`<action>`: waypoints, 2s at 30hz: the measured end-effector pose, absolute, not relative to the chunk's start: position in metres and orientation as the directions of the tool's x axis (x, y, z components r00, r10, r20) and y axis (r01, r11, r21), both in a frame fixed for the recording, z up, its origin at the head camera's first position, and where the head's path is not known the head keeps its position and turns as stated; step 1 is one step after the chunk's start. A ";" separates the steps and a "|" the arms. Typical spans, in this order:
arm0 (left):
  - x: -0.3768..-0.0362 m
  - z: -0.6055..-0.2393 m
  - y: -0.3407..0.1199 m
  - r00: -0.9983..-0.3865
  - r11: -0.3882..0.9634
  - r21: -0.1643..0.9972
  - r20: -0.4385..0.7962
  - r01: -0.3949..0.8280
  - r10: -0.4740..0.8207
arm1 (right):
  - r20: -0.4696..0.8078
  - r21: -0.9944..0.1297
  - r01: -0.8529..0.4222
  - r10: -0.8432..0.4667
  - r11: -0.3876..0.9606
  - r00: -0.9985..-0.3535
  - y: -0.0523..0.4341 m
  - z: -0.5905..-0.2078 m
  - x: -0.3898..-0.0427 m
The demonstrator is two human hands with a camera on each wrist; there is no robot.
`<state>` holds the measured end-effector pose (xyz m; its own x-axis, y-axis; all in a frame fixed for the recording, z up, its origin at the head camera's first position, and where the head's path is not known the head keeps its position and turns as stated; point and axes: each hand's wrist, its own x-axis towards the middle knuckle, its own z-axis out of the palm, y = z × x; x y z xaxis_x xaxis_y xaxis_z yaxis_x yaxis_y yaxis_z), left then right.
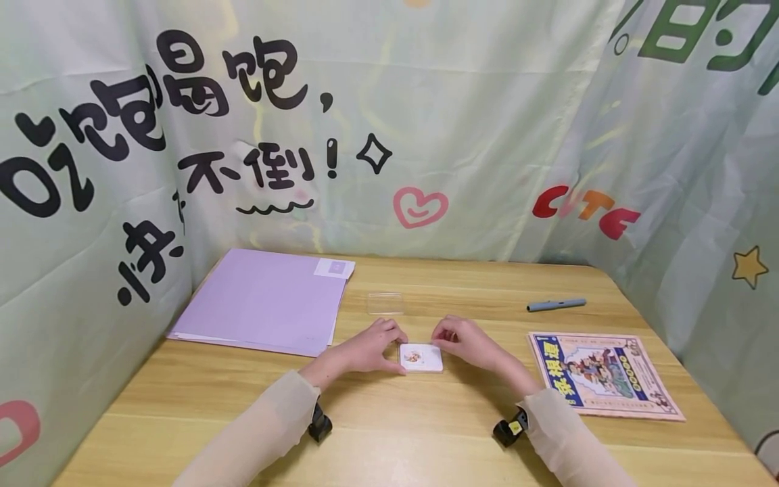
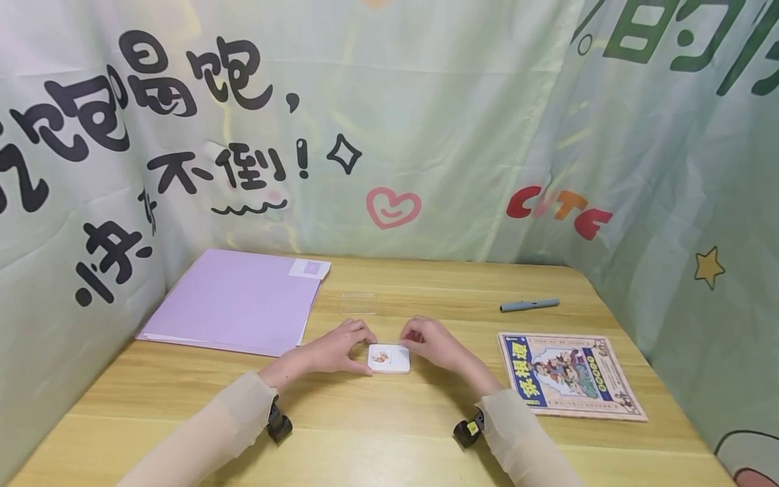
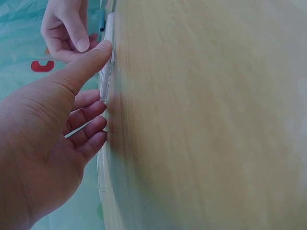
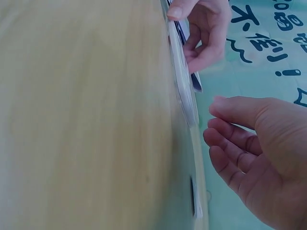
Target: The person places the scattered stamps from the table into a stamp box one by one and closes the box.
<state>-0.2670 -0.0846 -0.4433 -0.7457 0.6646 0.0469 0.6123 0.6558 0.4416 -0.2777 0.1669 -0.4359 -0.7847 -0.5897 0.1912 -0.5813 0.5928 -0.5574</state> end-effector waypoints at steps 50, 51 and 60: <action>-0.266 -0.443 -0.084 -0.745 0.658 0.439 0.043 0.612 0.665 | 0.133 -0.514 -0.473 -0.478 0.716 -0.868 0.229 -0.441 -0.287; -0.266 -0.443 -0.084 -0.746 0.658 0.440 0.041 0.610 0.664 | 0.130 -0.517 -0.469 -0.476 0.716 -0.870 0.229 -0.441 -0.287; -0.266 -0.443 -0.085 -0.748 0.660 0.440 0.042 0.609 0.662 | 0.122 -0.556 -0.453 -0.471 0.697 -0.874 0.228 -0.441 -0.288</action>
<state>-0.2655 -0.0849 -0.4431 -0.7481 0.6623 0.0420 0.6089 0.6599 0.4402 -0.2877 0.2281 -0.4412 -0.8739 -0.4706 0.1218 -0.4528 0.6969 -0.5562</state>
